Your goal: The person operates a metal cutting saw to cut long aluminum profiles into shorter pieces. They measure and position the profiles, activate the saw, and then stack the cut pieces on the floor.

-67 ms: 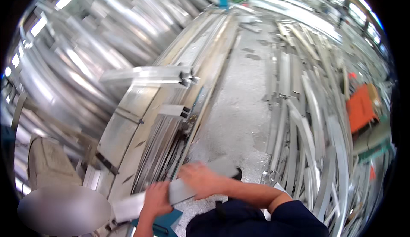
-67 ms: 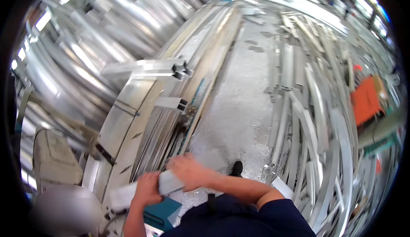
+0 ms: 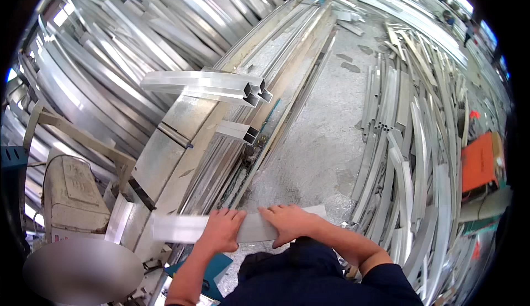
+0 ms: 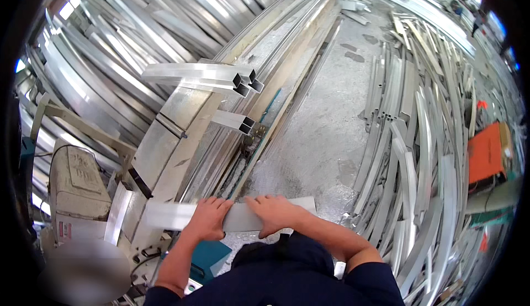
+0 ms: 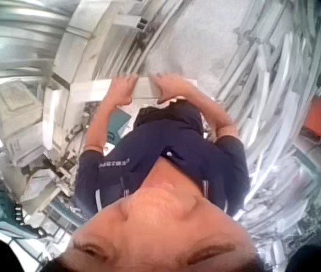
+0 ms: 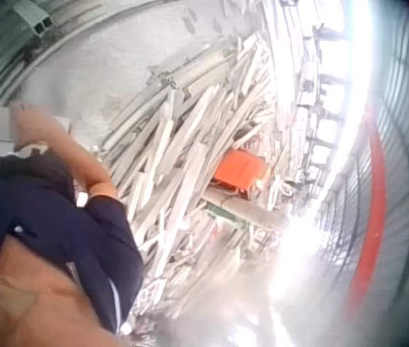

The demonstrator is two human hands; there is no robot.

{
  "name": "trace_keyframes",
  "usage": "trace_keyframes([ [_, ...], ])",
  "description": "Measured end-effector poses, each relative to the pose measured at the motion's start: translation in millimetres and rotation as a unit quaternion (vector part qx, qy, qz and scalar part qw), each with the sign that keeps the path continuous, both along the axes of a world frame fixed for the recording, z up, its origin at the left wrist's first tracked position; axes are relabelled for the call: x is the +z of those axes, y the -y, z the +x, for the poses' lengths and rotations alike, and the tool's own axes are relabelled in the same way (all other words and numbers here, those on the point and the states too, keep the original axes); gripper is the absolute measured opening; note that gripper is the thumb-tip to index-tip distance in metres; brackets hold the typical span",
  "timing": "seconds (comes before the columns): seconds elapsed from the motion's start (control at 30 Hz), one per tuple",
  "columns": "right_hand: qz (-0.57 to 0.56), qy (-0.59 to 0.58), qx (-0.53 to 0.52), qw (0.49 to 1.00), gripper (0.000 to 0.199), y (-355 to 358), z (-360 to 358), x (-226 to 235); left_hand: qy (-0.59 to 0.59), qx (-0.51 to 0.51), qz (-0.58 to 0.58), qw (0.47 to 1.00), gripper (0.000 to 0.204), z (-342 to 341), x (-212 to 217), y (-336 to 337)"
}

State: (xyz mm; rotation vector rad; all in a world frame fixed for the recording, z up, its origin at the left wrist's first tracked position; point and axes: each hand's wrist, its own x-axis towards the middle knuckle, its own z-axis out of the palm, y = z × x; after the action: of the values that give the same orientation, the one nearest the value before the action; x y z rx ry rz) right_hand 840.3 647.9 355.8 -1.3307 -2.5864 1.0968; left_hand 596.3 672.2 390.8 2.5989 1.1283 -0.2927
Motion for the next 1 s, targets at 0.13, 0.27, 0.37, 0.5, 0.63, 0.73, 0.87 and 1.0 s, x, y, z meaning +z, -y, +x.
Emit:
trace_keyframes([
  [0.13, -0.14, -0.001, -0.015, 0.99, 0.108, -54, 66, 11, 0.01, -0.051, 0.021, 0.998, 0.075, 41, 17, -65],
  [0.27, -0.127, -0.081, -0.028, 0.988, 0.108, -103, 72, -17, -0.023, -0.04, 0.04, 0.998, 0.078, 48, 23, -124],
  [0.37, 0.012, -0.117, -0.065, 0.991, 0.109, -134, 71, -2, -0.039, -0.061, 0.067, 0.995, 0.076, 67, 57, -173],
  [0.5, -0.019, -0.073, -0.038, 0.996, 0.108, -206, 41, 36, 0.022, -0.047, 0.138, 0.989, 0.07, 23, 59, -236],
  [0.63, -0.074, -0.047, -0.033, 0.996, 0.102, -269, -15, 36, 0.038, 0.014, 0.165, 0.986, 0.068, -29, 45, -288],
  [0.73, -0.065, -0.086, -0.011, 0.994, 0.105, -306, -49, 25, 0.01, 0.074, 0.173, 0.982, 0.068, -63, 34, -311],
  [0.87, -0.123, -0.185, -0.027, 0.975, 0.096, -338, -86, -29, -0.023, 0.168, 0.198, 0.966, 0.064, -99, -3, -328],
  [1.0, -0.15, -0.219, -0.024, 0.964, 0.095, -336, -104, -38, 0.051, 0.293, 0.223, 0.928, 0.063, -102, -27, -310],
])
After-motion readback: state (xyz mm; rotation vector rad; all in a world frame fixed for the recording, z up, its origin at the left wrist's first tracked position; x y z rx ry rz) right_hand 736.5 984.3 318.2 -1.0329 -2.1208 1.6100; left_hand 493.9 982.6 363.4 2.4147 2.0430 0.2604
